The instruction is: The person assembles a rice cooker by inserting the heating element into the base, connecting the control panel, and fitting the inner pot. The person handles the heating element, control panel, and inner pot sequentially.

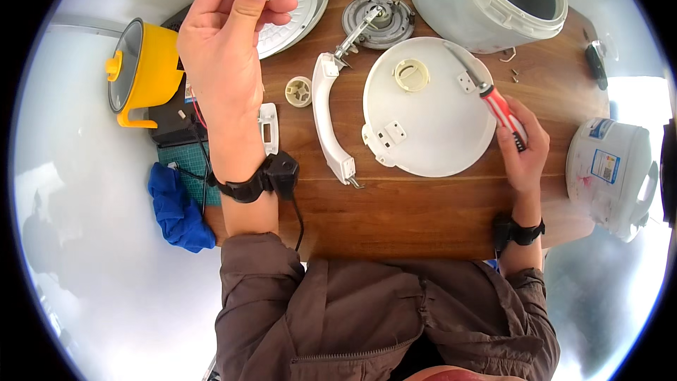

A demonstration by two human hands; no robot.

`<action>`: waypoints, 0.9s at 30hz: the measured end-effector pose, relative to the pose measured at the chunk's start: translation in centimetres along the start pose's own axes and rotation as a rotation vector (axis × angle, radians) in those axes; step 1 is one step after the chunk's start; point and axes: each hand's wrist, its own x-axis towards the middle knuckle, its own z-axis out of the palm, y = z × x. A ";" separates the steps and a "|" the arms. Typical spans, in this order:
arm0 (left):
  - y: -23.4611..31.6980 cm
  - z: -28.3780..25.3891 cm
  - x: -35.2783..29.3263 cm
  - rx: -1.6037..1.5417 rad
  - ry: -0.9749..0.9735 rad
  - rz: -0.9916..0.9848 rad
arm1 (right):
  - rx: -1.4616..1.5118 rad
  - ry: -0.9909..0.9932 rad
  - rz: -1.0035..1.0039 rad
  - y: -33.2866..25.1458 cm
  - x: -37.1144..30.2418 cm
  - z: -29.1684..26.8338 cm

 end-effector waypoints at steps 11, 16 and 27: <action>-1.3 -0.7 1.1 -0.126 -0.033 -0.137 | -0.566 -0.149 -0.228 -3.1 2.9 2.4; -1.5 -1.1 1.3 -0.110 -0.021 -0.137 | -0.630 -0.217 -0.193 -3.6 3.4 3.0; -3.5 1.2 0.5 -0.149 -0.198 -0.336 | -0.639 -0.362 -0.102 -5.4 5.3 2.3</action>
